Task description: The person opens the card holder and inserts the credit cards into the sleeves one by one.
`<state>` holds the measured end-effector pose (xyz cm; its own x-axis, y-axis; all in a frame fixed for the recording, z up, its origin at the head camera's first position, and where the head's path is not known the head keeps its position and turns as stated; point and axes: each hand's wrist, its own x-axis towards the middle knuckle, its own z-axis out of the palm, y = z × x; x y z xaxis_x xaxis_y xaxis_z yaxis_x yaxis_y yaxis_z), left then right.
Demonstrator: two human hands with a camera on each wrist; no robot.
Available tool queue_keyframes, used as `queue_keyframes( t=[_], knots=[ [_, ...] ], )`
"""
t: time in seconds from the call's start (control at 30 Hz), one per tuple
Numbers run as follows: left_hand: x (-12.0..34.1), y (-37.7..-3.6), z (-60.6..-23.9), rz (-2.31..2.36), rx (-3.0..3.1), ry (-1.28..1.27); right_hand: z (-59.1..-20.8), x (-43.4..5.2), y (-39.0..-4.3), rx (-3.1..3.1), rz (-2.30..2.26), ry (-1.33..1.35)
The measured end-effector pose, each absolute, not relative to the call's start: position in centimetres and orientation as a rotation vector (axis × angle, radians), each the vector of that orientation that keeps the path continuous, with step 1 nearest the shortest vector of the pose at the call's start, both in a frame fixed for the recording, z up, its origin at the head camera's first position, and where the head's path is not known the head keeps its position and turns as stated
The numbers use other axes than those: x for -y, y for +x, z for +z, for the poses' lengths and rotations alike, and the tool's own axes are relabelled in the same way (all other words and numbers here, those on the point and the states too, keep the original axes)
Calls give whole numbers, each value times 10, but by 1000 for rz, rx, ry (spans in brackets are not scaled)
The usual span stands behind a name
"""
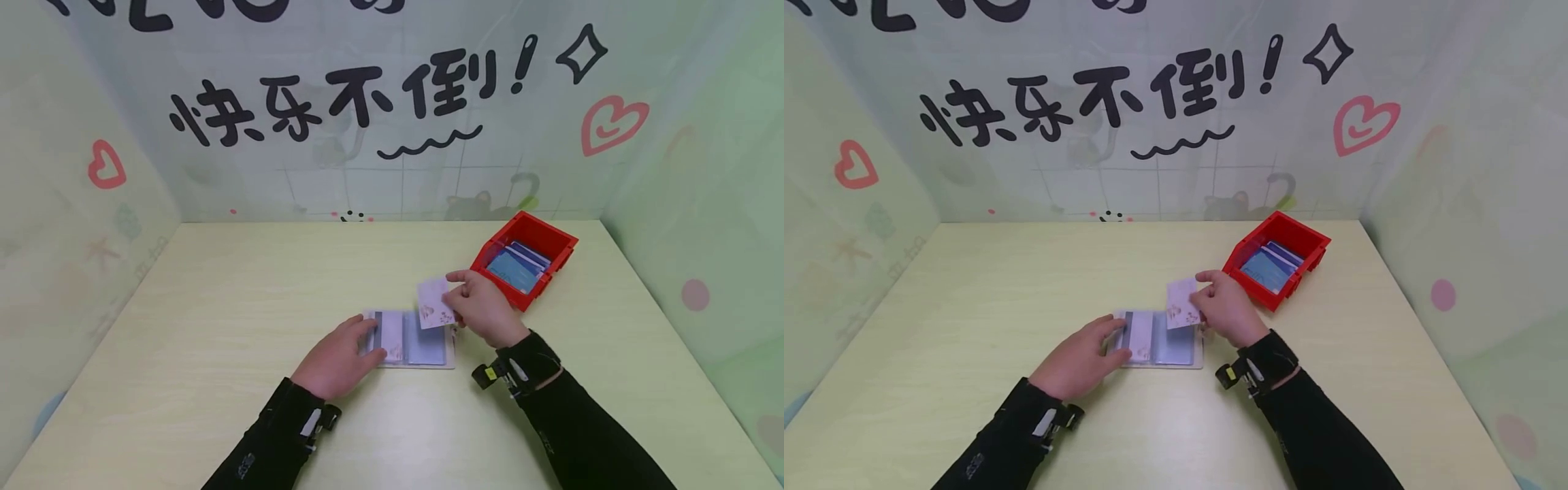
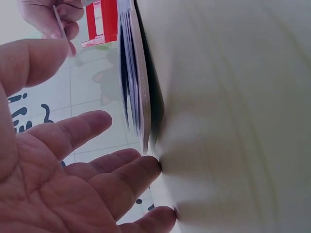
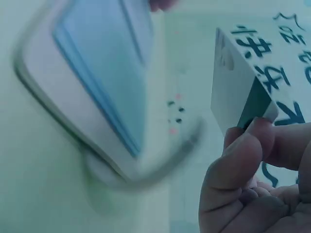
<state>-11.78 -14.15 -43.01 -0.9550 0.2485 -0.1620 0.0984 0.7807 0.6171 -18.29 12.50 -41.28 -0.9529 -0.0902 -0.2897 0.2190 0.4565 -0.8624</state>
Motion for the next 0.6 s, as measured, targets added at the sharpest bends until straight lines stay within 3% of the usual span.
queue_keyframes(
  t=[0.6],
  knots=[
    [142, -117, -433, 938, -2721, 318, -439, -96, -169, -2478, -1292, -3]
  ],
)
